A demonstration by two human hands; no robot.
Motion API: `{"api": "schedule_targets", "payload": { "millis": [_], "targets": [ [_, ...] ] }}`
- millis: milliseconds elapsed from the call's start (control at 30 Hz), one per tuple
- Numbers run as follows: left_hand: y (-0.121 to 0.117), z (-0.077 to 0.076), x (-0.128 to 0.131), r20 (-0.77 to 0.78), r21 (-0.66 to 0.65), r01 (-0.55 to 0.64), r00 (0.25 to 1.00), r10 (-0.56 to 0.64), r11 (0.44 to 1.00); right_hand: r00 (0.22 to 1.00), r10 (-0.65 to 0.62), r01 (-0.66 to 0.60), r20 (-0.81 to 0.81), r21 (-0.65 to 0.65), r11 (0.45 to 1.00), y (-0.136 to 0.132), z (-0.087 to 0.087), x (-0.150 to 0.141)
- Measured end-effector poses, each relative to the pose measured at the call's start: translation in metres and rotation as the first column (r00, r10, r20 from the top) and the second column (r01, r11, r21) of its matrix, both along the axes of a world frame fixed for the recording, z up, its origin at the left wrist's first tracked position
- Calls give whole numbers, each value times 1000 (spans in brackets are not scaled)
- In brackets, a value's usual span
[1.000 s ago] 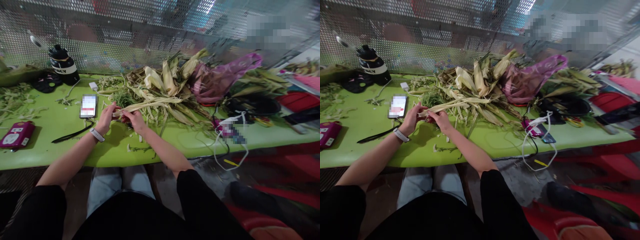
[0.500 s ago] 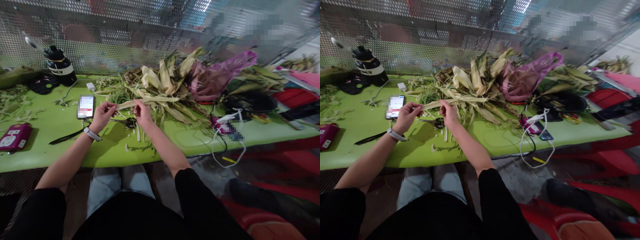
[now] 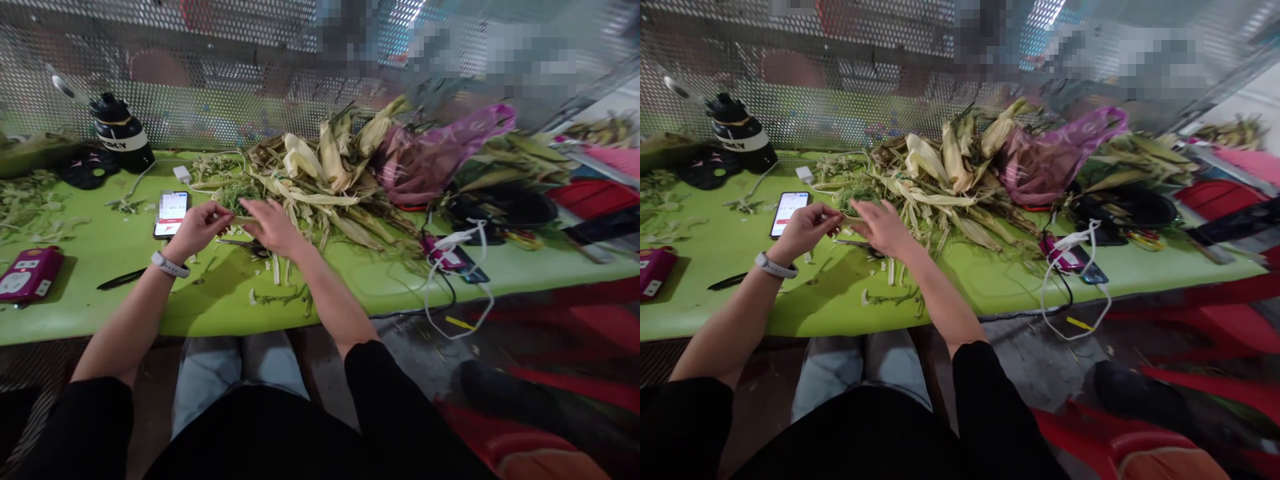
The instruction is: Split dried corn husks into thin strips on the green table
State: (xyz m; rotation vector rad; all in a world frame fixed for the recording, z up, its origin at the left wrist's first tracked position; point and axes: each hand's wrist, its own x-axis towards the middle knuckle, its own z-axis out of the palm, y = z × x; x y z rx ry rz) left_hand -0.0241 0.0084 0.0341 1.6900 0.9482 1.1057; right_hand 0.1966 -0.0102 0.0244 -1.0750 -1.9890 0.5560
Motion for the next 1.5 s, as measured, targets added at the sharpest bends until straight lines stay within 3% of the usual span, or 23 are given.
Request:
{"api": "schedule_targets", "payload": {
  "millis": [133,333,533,733,800,900,967,1033,1167,1333,1400,1500],
  "targets": [
    [5,1,-7,-5,-8,66,998,-66,998,995,100,-94,25,-184,978,-3,-13,-15],
    [21,8,-28,147,-200,11,989,19,980,988,148,-156,-50,-335,929,-4,3,8],
    [34,7,-45,247,-314,-13,964,95,949,930,222,-358,-292,-586,727,-1,8,19],
    [40,5,-50,284,-328,-38,949,137,944,873,259,-484,-414,-657,578,-2,8,19],
    [41,5,-45,347,-315,-44,924,158,948,842,224,-520,-491,-628,579,-3,5,12],
    [30,1,-23,407,-369,-53,888,213,928,771,57,-489,-635,-531,692,-3,-5,-5],
    [14,-5,0,367,-426,14,917,159,905,740,-30,-430,-672,-507,747,-2,-13,-16],
    [-4,-13,23,338,-412,121,941,28,903,751,-74,-386,-656,-526,758,-2,-20,-26],
    [-26,-26,46,361,-343,201,930,-68,918,791,-101,-349,-603,-580,736,-2,-28,-34],
    [-23,-29,44,423,-396,170,906,15,902,781,-118,-376,-614,-611,697,-3,-32,-38],
    [-20,-29,42,456,-415,152,888,60,897,776,-94,-425,-624,-628,652,-4,-32,-38],
    [-15,-28,36,498,-413,142,862,93,900,834,6,-459,-552,-687,563,-3,-27,-31]
  ]
}}
